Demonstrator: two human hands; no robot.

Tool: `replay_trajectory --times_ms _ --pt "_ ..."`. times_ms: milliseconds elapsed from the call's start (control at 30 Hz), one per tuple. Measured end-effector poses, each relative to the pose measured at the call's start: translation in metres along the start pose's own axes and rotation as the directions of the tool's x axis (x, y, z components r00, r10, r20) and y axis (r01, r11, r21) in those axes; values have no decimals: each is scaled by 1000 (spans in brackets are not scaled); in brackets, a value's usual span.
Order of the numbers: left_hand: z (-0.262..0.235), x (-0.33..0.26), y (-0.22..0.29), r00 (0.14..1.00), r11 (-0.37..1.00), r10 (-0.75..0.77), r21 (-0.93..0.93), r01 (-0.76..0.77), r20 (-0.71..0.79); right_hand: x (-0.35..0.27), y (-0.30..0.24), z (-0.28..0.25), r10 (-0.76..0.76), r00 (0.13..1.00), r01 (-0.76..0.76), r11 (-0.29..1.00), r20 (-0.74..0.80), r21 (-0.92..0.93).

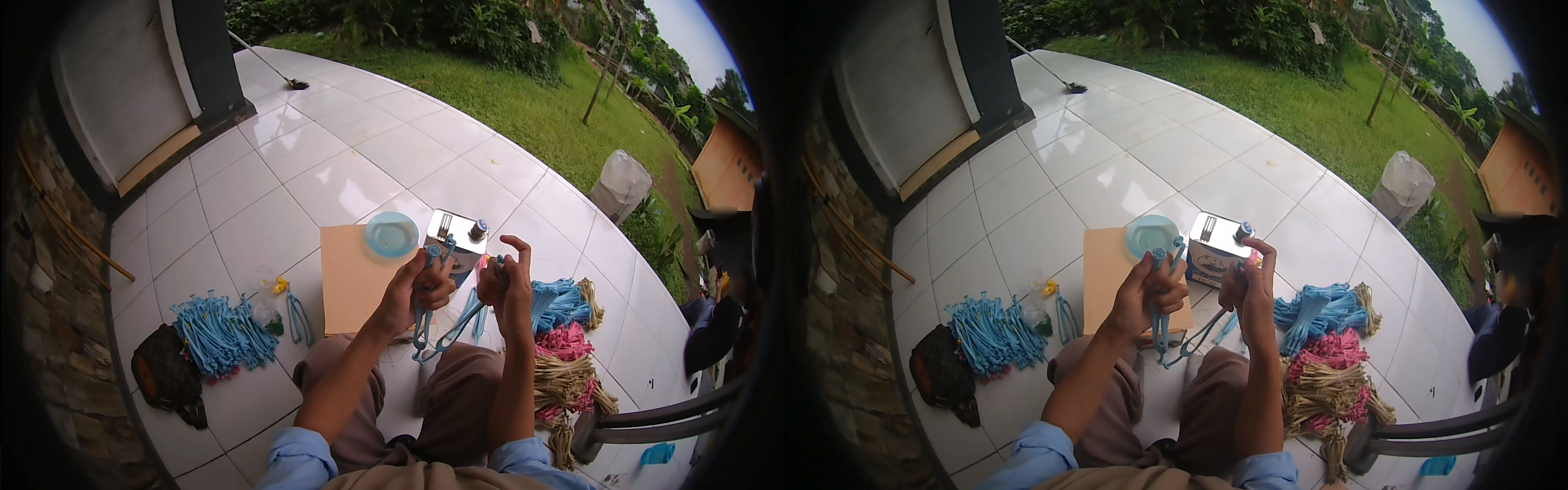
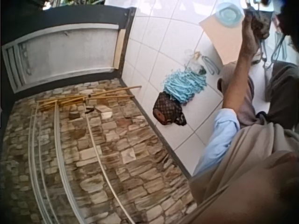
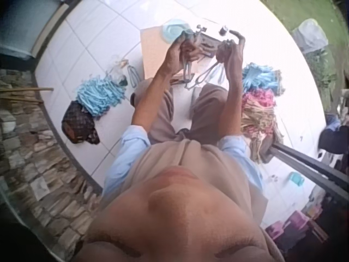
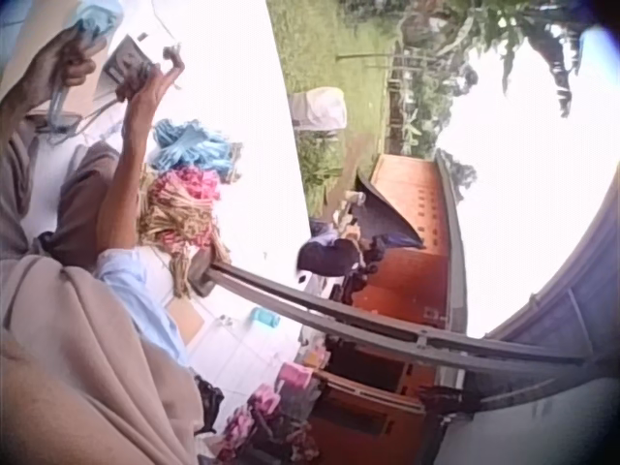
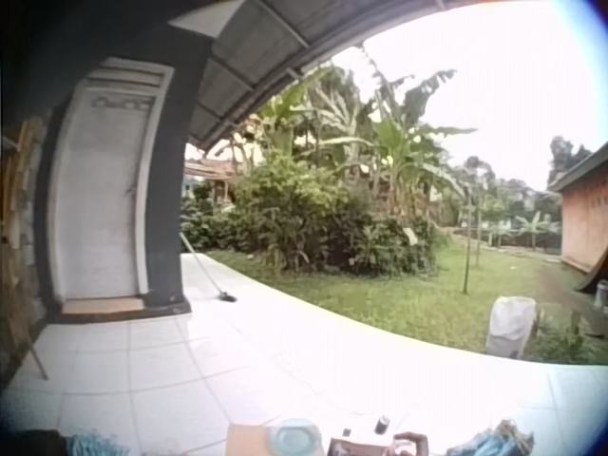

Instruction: The person applies glue to blue shoe straps using a small brush, then puts individual small plastic decorations into a bag.

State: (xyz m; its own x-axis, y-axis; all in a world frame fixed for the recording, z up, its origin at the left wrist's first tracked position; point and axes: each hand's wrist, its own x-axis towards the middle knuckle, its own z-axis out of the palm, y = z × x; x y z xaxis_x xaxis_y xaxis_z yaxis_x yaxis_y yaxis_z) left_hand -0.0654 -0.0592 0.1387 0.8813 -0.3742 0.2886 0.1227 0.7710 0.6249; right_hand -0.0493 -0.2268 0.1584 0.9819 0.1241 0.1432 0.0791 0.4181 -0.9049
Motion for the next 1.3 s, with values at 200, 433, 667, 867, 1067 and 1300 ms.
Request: replay_trajectory --times_ms 200,433,667,867,1067,1300 --pt "14 8 -21 994 958 -95 276 76 58 -19 16 -41 -153 976 -166 -68 -154 -984" --pt "26 26 -51 995 919 -77 393 43 71 -29 1 -34 -486 827 -317 13 -283 -948" --pt "33 33 -76 997 806 -78 589 50 22 -45 -10 -60 -532 804 -361 -84 -265 -929" --pt "41 42 -83 993 900 -57 426 95 -101 -68 -25 -76 -327 798 -549 -46 -506 -835" --pt "40 54 -72 988 988 64 152 -42 -143 -90 -55 -121 -166 756 -654 -144 -634 -743" --pt "38 58 -71 991 994 109 -4 -110 -76 -64 -25 -112 -115 962 -82 744 -248 -663"
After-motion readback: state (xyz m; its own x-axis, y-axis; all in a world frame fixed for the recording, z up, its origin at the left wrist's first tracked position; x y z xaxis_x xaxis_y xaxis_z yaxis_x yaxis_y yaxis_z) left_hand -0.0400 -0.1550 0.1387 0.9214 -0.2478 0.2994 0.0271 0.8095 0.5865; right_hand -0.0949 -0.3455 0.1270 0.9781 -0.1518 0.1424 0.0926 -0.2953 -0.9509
